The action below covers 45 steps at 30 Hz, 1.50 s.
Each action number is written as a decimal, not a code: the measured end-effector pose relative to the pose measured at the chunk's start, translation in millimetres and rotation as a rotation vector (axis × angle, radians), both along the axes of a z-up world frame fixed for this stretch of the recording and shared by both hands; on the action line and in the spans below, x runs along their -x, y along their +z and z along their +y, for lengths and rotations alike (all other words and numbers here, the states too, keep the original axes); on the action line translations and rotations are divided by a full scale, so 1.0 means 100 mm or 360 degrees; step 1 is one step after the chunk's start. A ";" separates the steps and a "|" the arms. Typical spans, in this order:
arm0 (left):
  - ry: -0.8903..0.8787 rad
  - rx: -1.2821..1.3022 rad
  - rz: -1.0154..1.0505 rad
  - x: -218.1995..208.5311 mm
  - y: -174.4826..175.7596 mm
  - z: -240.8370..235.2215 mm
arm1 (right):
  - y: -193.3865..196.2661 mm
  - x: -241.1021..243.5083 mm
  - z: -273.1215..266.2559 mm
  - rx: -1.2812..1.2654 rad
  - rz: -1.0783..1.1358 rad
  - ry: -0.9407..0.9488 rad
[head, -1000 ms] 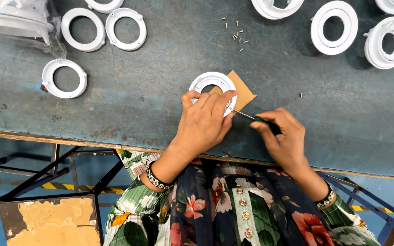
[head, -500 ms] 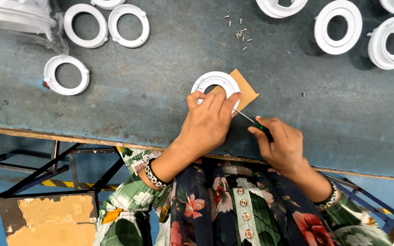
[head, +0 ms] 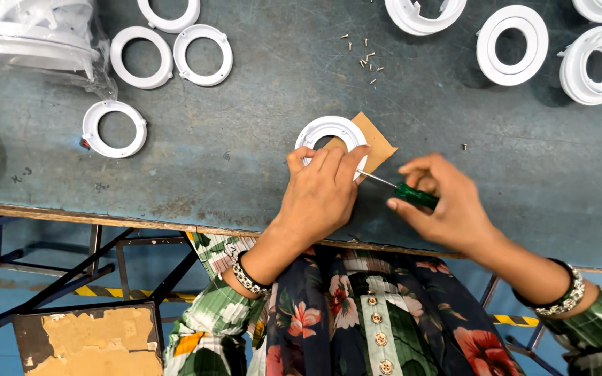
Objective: The person assembles white plastic circular components by hand and using a screwdriver to fasten small screws.
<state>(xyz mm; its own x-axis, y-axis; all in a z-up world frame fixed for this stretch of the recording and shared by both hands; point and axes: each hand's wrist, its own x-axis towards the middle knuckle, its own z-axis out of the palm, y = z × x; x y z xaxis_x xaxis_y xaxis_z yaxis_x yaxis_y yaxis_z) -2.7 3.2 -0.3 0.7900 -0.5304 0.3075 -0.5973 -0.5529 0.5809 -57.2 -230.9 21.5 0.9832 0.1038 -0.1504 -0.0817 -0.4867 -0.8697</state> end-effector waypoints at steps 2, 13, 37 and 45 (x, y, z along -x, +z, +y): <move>0.0010 -0.0008 -0.0008 0.00 -0.01 0.00 | 0.08 0.00 0.09 0.0557 -0.0674 0.0152; -0.0031 -0.0043 0.0018 -0.02 0.01 0.01 | -0.12 0.13 0.18 0.0209 0.0192 -0.0264; -0.0026 0.0060 -0.0025 -0.03 0.00 0.03 | -0.35 -0.01 -0.12 -0.1340 0.1512 -0.0285; -0.0015 0.0082 0.0000 -0.03 -0.03 0.02 | -0.04 0.05 0.14 0.0875 -0.0784 0.0303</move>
<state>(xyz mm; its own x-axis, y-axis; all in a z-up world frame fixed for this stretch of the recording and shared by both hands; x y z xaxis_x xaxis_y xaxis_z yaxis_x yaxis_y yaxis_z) 0.7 5.3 -3.0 0.7851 -0.5211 0.3347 -0.6024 -0.5169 0.6082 -62.2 -216.7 17.2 0.9227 0.3152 0.2221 0.3818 -0.8273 -0.4121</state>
